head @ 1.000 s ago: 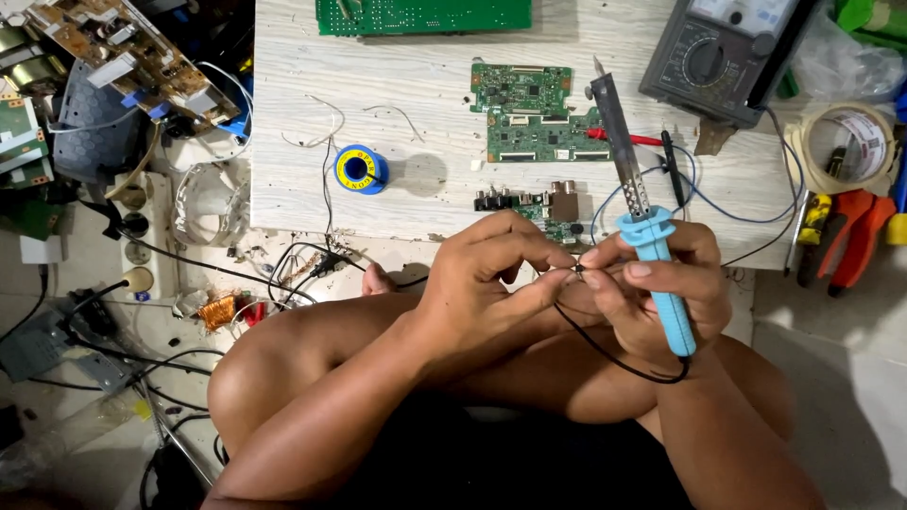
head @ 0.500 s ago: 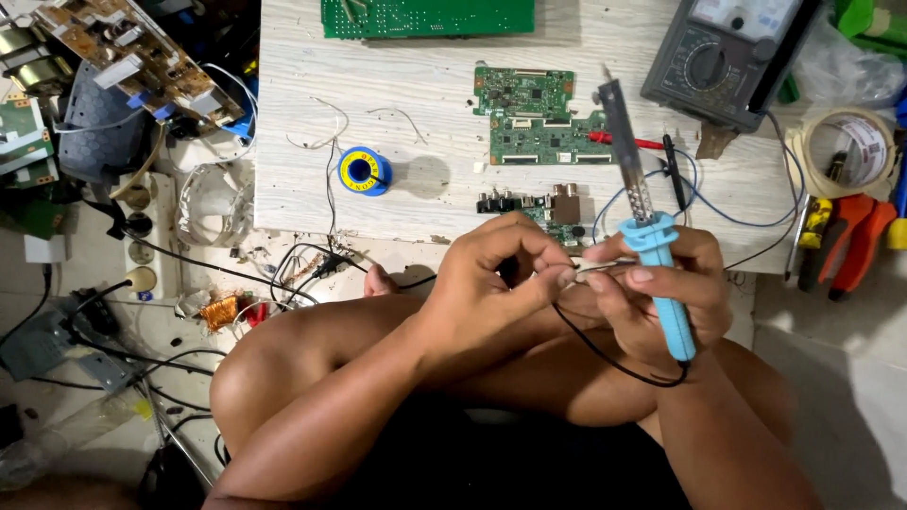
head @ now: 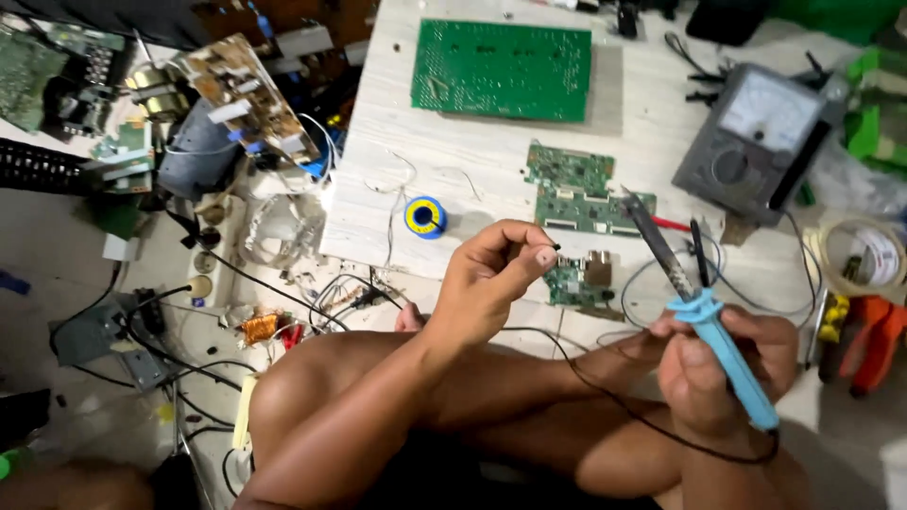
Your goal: Soldering components onto a printed circuit board using a soldering iron on a cluttered workspace.
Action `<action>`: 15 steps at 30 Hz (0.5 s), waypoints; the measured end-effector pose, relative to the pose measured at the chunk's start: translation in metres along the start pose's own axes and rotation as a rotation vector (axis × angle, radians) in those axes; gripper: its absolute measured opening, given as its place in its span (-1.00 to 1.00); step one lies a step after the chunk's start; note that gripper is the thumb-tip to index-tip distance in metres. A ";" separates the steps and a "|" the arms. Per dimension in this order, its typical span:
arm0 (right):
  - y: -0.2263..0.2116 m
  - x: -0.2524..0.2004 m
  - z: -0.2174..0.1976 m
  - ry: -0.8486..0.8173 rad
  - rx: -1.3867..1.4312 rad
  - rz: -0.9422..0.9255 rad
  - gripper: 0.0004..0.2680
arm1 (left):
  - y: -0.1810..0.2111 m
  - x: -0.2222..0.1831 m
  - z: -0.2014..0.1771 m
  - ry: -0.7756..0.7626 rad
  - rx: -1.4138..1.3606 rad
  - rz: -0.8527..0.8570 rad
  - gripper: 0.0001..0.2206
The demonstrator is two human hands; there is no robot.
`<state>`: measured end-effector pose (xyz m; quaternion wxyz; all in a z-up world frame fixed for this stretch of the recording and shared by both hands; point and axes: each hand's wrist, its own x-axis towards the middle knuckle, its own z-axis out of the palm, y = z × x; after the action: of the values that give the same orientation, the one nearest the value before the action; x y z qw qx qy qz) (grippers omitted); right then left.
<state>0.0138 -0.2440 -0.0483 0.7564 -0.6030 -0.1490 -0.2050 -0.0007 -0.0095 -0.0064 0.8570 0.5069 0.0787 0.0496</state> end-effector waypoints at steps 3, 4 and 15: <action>-0.007 -0.004 0.013 0.153 -0.100 0.027 -0.72 | 0.003 0.003 0.001 0.028 -0.107 -0.007 -0.95; -0.005 -0.006 0.010 0.148 -0.092 0.018 -0.72 | 0.004 0.003 0.000 0.027 -0.107 0.005 -0.95; 0.009 -0.015 -0.002 0.051 -0.077 -0.006 -0.77 | 0.001 0.004 -0.002 0.062 -0.186 -0.038 -0.95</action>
<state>0.0055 -0.2424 -0.0633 0.7357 -0.6256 -0.1238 -0.2283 0.0028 -0.0070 -0.0066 0.8984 0.4216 0.1099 0.0560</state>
